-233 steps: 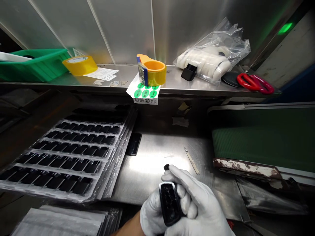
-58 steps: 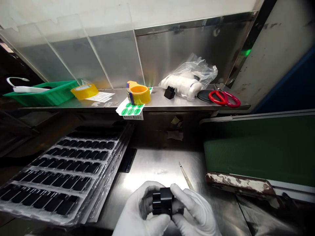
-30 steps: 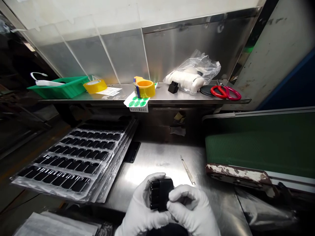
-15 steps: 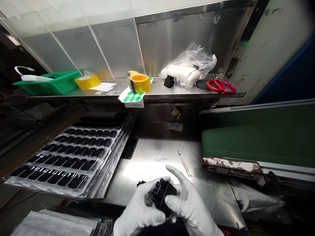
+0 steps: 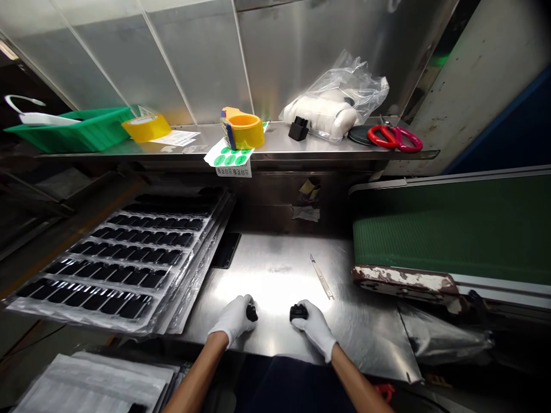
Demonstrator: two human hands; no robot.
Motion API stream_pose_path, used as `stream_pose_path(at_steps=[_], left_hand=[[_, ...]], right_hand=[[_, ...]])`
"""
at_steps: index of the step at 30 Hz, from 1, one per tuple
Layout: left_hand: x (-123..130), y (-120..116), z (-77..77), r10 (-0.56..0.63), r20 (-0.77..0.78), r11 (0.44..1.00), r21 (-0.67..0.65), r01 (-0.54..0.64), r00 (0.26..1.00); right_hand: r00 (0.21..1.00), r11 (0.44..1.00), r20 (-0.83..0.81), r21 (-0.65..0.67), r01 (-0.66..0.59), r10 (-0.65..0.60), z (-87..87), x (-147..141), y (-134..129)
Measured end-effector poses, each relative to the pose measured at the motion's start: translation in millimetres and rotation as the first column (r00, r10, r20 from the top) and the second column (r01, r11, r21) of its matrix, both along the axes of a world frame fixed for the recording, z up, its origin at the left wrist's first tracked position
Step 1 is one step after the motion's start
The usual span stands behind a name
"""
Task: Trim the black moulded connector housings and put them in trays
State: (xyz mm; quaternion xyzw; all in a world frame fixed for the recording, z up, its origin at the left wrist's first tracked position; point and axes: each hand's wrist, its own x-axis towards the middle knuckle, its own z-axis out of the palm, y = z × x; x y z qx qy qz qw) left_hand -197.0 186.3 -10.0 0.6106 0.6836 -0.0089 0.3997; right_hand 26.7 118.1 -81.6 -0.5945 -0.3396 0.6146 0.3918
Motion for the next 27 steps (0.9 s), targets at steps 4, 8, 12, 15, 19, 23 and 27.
stream_pose_path(at_steps=[4,8,12,15,19,23,27], left_hand=[[8,2,-1.1,0.008,0.189,0.998,-0.058,0.003,0.982],[21,-19,38.0,0.045,0.562,0.999,-0.045,-0.024,0.826],[45,-50,81.8,0.153,0.903,0.985,-0.109,-0.131,0.401],[63,-61,99.1,0.225,0.974,0.968,-0.219,-0.125,0.034],[66,-57,119.2,0.173,0.971,0.98,-0.152,-0.129,0.165],[60,-47,152.7,0.043,0.786,0.983,-0.144,0.114,0.617],[70,-46,164.9,-0.064,0.671,0.969,-0.136,0.207,0.739]], right_hand=[[0.953,0.995,0.303,0.089,-0.04,0.011,3.8,2,13],[0.906,0.992,0.42,0.124,-0.001,-0.052,41.3,18,9],[0.948,0.967,0.317,0.247,-0.061,-0.021,118.0,20,-12],[0.97,0.773,0.241,0.607,-0.184,0.041,173.2,16,-22],[0.941,0.48,0.333,0.836,-0.265,-0.062,205.2,11,-16],[0.874,0.443,0.484,0.775,-0.451,0.042,203.5,17,-5],[0.823,0.462,0.477,0.681,-0.568,0.308,184.1,27,1]])
